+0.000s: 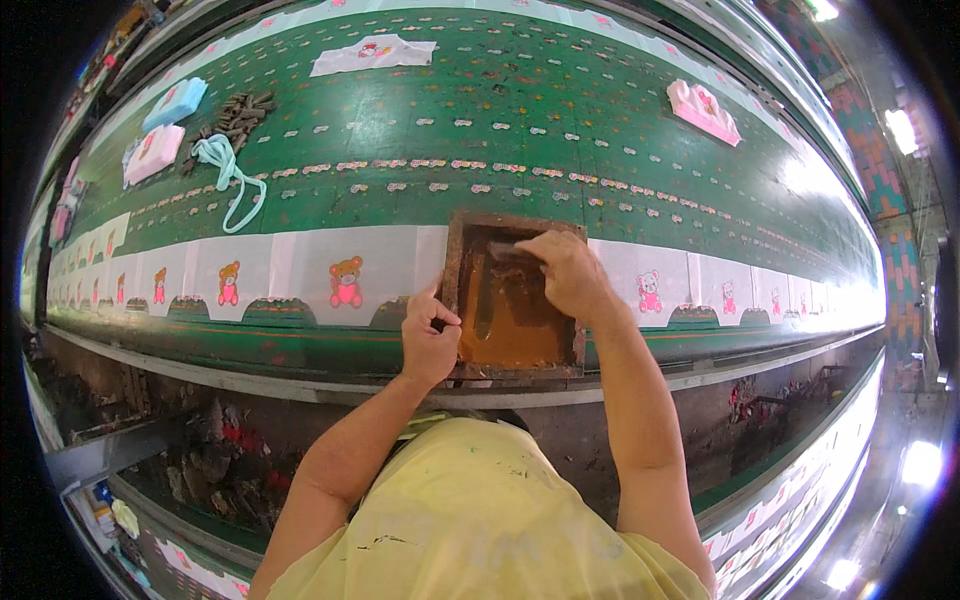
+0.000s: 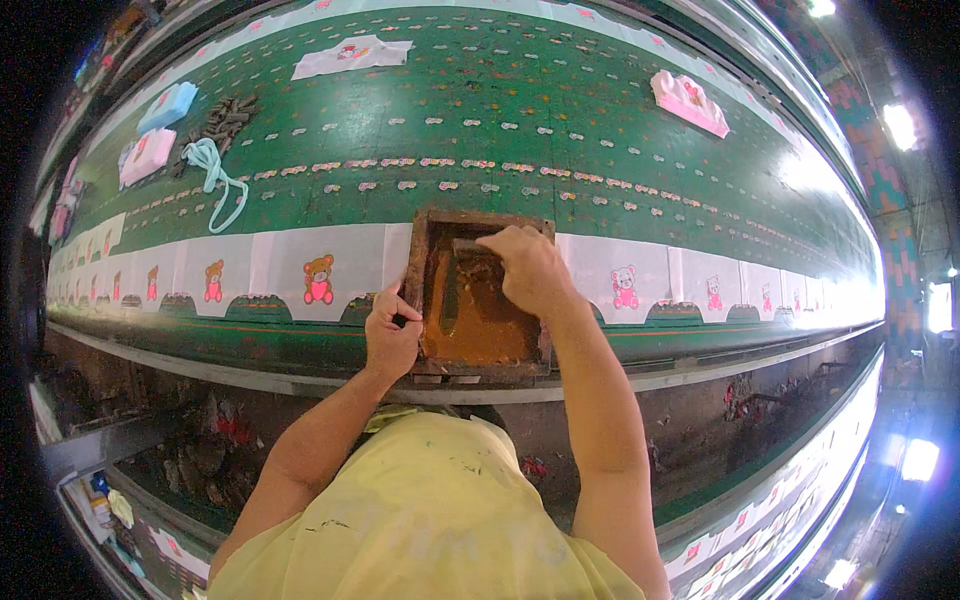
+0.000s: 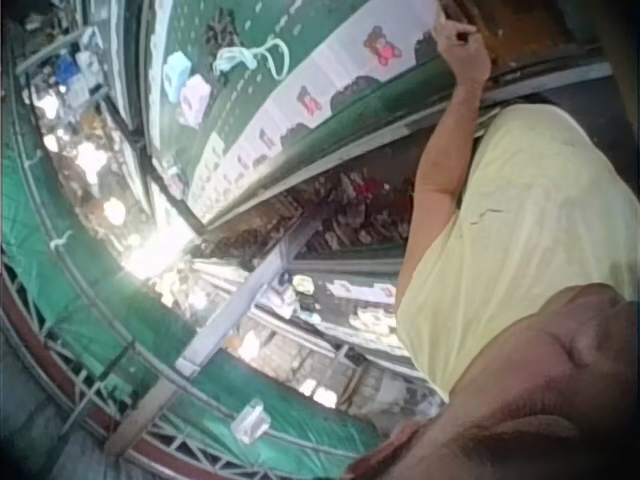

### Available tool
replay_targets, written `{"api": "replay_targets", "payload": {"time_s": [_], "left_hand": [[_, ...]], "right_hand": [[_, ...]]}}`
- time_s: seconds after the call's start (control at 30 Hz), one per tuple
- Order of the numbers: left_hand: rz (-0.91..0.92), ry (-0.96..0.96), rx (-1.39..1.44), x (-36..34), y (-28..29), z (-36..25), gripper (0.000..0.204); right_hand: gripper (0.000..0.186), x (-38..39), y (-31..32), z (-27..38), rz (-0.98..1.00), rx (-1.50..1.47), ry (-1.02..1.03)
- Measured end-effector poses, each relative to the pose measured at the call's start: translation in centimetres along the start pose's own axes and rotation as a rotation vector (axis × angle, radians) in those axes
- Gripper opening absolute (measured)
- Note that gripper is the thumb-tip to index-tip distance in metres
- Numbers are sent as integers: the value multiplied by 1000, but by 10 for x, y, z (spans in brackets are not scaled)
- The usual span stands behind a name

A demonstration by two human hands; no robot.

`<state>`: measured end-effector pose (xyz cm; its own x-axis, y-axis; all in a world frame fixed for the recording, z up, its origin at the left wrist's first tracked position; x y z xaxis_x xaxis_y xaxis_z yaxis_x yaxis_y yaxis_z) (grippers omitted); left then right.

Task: The person repeatedly presses a wooden block with a teddy bear design onto a moving strip of fabric on a conveyor belt, imprinting the pattern onto the fabric. The person maintains a steady rhythm, lifting and pressing the block as the fabric advances.

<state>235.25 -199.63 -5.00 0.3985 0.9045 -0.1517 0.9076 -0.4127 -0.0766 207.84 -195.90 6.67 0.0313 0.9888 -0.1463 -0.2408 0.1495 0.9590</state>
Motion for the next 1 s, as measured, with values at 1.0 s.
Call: {"api": "replay_targets", "payload": {"time_s": [1.0], "left_hand": [[20, -49, -124, 0, -4, -22, 16]], "right_hand": [[44, 161, 19, 71, -165, -197, -139]]}}
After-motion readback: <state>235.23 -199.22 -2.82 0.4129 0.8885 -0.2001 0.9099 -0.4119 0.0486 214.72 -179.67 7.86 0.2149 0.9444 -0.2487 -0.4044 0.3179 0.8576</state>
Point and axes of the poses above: each hand's wrist, its own x-axis away from the middle knuckle, its own y-axis out of the back of the hand, z = x × y, the point moved 3 cm from there along -x, towards the middle knuckle, and after that the axes turned 15 degrees about x, right-handed, at the moved point
